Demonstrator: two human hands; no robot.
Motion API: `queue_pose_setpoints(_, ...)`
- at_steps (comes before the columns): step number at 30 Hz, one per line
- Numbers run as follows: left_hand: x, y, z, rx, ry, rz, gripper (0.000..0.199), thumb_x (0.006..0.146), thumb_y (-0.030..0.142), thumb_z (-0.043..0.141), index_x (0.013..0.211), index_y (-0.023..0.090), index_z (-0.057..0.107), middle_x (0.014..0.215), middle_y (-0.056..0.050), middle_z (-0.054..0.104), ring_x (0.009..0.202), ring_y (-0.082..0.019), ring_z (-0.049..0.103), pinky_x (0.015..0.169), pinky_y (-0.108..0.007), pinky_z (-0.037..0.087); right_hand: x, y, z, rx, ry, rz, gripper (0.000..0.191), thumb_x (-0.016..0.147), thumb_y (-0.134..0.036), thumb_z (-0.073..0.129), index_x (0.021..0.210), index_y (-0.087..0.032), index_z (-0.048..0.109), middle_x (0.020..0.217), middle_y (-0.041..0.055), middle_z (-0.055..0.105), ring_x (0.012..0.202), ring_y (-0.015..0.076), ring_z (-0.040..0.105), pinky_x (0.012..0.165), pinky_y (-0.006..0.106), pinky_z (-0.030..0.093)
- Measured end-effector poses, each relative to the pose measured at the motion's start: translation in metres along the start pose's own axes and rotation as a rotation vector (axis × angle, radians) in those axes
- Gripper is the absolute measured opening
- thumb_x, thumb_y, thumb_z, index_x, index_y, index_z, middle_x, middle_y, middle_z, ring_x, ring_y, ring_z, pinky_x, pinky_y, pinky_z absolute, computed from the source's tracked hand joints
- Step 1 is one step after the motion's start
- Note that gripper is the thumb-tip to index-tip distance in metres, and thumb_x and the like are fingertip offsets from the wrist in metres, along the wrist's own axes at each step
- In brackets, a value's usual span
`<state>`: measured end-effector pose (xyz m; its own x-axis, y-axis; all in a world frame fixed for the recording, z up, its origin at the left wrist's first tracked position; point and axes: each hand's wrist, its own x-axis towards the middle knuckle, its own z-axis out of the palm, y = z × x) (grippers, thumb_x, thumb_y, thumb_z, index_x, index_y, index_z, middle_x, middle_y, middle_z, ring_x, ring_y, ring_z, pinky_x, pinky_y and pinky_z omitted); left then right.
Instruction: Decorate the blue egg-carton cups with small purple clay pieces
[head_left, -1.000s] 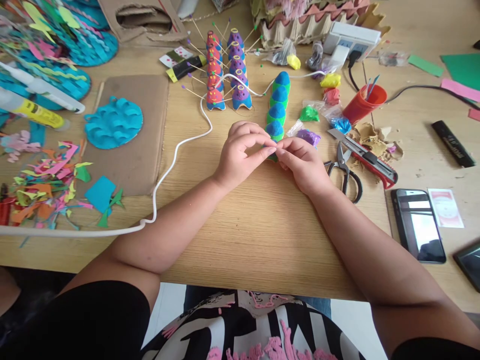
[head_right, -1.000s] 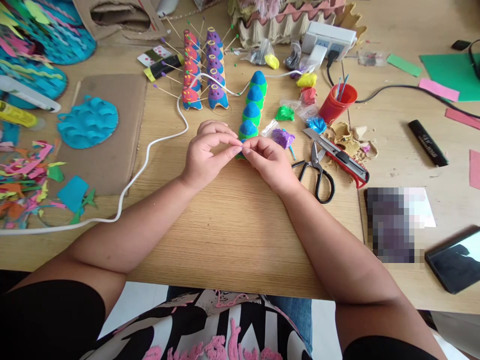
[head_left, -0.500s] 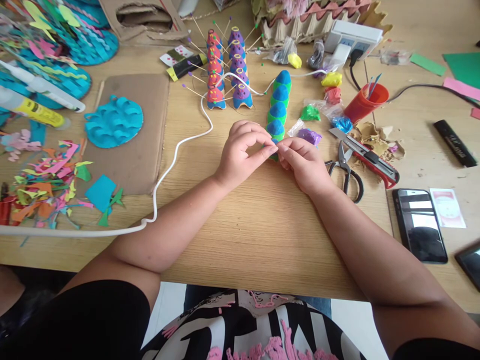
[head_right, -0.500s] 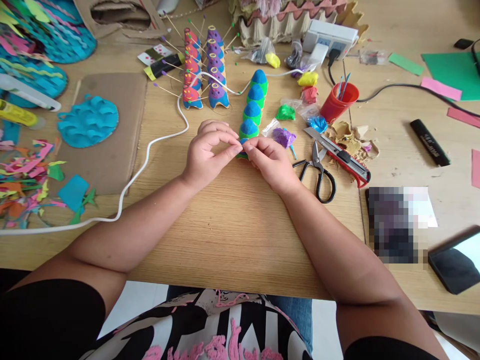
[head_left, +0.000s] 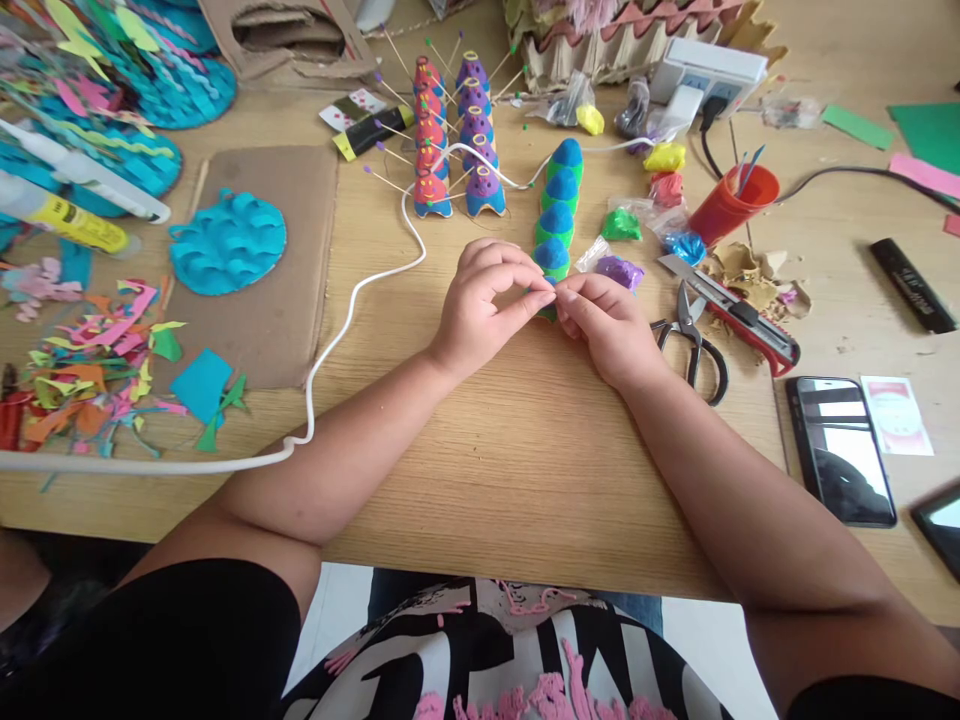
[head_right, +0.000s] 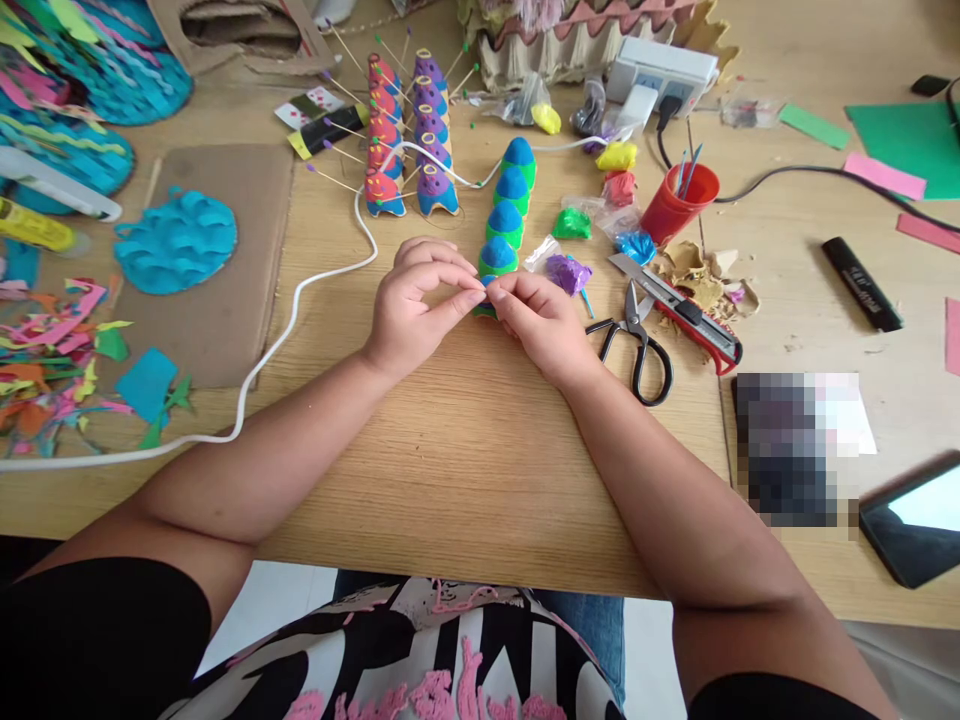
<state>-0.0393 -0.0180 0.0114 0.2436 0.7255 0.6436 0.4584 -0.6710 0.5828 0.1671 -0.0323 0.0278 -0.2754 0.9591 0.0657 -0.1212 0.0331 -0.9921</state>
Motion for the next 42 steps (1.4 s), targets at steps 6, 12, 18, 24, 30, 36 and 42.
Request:
queue_pose_setpoints(6, -0.0002, -0.0004, 0.0003, -0.004, 0.008, 0.002, 0.031, 0.110, 0.058, 0.070, 0.101, 0.030, 0.079, 0.109, -0.002, 0.081, 0.119, -0.023, 0.073, 0.121, -0.050, 0.057, 0.0008, -0.0001, -0.0002, -0.001, -0.005, -0.003, 0.058, 0.083, -0.075, 0.091, 0.079, -0.022, 0.069, 0.065, -0.0048, 0.056, 0.058, 0.0085, 0.043, 0.054, 0.026, 0.032)
queue_pose_setpoints(12, -0.0003, 0.0003, 0.0000, 0.004, 0.001, -0.014, 0.032, 0.111, 0.058, 0.069, 0.101, 0.029, 0.077, 0.110, -0.002, 0.080, 0.120, -0.023, 0.073, 0.124, -0.051, 0.056, 0.0007, -0.0017, 0.0007, -0.008, -0.001, -0.005, 0.059, 0.086, -0.077, 0.087, 0.079, -0.021, 0.068, 0.064, -0.0050, 0.055, 0.058, 0.0088, 0.043, 0.054, 0.026, 0.032)
queue_pose_setpoints(18, 0.0001, 0.0005, 0.0008, -0.008, 0.027, 0.019, 0.033, 0.112, 0.058, 0.067, 0.101, 0.029, 0.079, 0.108, -0.002, 0.081, 0.117, -0.023, 0.075, 0.119, -0.050, 0.058, 0.0000, -0.0011, 0.0002, 0.003, -0.029, -0.030, 0.057, 0.086, -0.076, 0.088, 0.084, -0.022, 0.070, 0.068, -0.0047, 0.056, 0.060, 0.0088, 0.044, 0.056, 0.026, 0.034)
queue_pose_setpoints(24, -0.0001, 0.0031, -0.0013, -0.017, 0.000, 0.019, 0.035, 0.112, 0.061, 0.065, 0.115, 0.031, 0.082, 0.113, -0.002, 0.081, 0.120, -0.024, 0.074, 0.122, -0.051, 0.057, 0.0004, 0.0002, 0.0002, 0.025, -0.017, -0.025, 0.057, 0.083, -0.075, 0.091, 0.085, -0.022, 0.069, 0.067, -0.0054, 0.055, 0.060, 0.0092, 0.043, 0.055, 0.026, 0.033)
queue_pose_setpoints(30, -0.0011, 0.0026, -0.0034, -0.002, -0.018, 0.002, 0.037, 0.115, 0.058, 0.059, 0.128, 0.032, 0.081, 0.118, -0.003, 0.083, 0.123, -0.025, 0.074, 0.122, -0.051, 0.056, 0.0000, 0.0000, 0.0000, 0.042, -0.012, -0.025, 0.057, 0.087, -0.076, 0.087, 0.083, -0.022, 0.067, 0.068, -0.0044, 0.057, 0.060, 0.0094, 0.044, 0.055, 0.026, 0.034)
queue_pose_setpoints(36, -0.0013, 0.0006, -0.0024, -0.009, -0.027, 0.003, 0.032, 0.113, 0.057, 0.064, 0.125, 0.033, 0.081, 0.118, -0.002, 0.082, 0.123, -0.025, 0.074, 0.124, -0.052, 0.054, -0.0003, 0.0009, 0.0000, 0.008, -0.025, -0.036, 0.057, 0.091, -0.077, 0.082, 0.080, -0.024, 0.066, 0.066, -0.0038, 0.054, 0.060, 0.0108, 0.042, 0.055, 0.027, 0.033)
queue_pose_setpoints(42, -0.0004, 0.0017, -0.0017, 0.009, -0.034, -0.023, 0.030, 0.111, 0.057, 0.069, 0.114, 0.031, 0.082, 0.113, -0.002, 0.082, 0.123, -0.025, 0.073, 0.122, -0.051, 0.056, -0.0002, -0.0003, 0.0006, 0.008, -0.032, -0.038, 0.057, 0.090, -0.077, 0.083, 0.079, -0.023, 0.067, 0.063, -0.0042, 0.054, 0.059, 0.0104, 0.041, 0.055, 0.027, 0.030)
